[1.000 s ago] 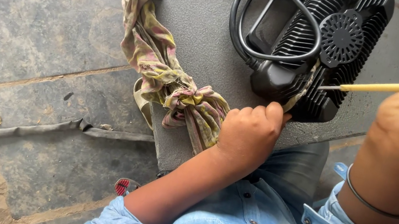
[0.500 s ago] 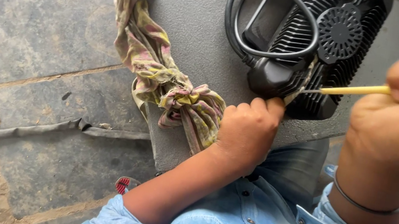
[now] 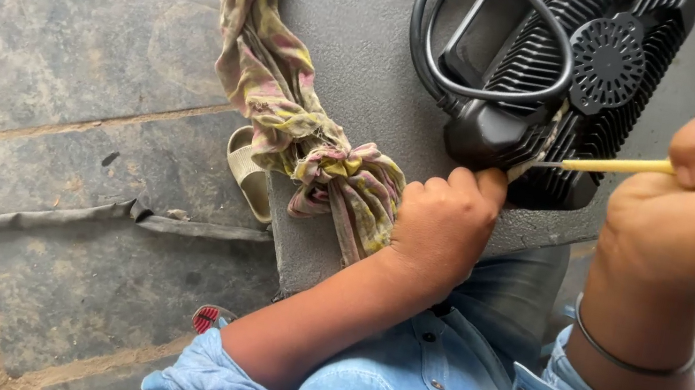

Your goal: Cleaning and inspecting a black finned electronic component, likely a battery charger, using a cloth and a screwdriver.

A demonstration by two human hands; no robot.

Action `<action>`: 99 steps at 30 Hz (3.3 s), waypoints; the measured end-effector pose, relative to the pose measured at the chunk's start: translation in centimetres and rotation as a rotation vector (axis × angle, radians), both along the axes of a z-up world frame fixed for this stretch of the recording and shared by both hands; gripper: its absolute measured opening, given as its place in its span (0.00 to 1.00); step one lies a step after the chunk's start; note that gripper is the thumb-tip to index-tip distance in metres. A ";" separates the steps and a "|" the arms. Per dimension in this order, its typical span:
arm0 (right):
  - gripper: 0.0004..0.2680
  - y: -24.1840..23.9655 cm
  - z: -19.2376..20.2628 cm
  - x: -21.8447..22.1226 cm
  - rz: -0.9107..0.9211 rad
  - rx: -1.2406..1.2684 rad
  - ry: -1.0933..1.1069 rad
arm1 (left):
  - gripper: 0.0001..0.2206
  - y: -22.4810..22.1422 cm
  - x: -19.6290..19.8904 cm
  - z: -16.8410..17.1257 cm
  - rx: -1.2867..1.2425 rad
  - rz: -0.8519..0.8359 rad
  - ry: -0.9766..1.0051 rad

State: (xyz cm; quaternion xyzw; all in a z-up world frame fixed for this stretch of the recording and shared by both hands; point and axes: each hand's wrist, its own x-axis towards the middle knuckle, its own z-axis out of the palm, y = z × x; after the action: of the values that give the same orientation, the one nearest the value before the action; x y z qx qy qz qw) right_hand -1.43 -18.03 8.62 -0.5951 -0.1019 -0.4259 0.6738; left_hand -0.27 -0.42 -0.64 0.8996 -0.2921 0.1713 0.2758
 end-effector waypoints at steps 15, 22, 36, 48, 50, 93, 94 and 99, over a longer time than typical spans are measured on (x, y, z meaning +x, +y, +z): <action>0.12 0.4 -0.2 -0.7 -0.005 0.052 -0.010 | 0.04 -0.1 0.0 -0.2 0.010 0.008 -0.010; 0.12 0.8 -0.9 -0.2 -0.018 -0.018 -0.008 | 0.05 0.0 0.1 -0.5 -0.018 0.003 -0.007; 0.16 -5.2 -1.0 1.0 -0.062 -0.018 0.052 | 0.06 0.0 0.3 0.0 -0.021 -0.045 0.030; 0.13 -3.6 0.4 3.5 -0.034 -0.047 0.095 | 0.03 0.0 0.1 -0.4 0.007 -0.015 -0.017; 0.14 -4.3 0.3 3.6 -0.029 -0.073 0.096 | 0.03 0.0 0.1 -0.3 0.024 -0.032 -0.014; 0.18 -3.9 -0.6 2.5 0.010 -0.079 0.060 | 0.12 0.5 0.2 0.3 -0.147 -0.061 0.023; 0.18 -3.0 -0.5 2.0 0.013 -0.064 0.042 | 0.12 0.5 0.1 0.3 -0.158 -0.055 0.018; 0.14 -6.9 -2.7 5.7 0.083 0.069 -0.001 | 0.14 -0.1 0.1 -0.9 -0.151 -0.044 -0.002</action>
State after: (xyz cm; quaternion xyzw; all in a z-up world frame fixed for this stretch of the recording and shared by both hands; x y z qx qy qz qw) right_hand 4.25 -24.96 5.96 -0.5664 -0.1121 -0.4012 0.7111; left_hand -0.19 -0.57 -1.55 0.8694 -0.2981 0.1876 0.3464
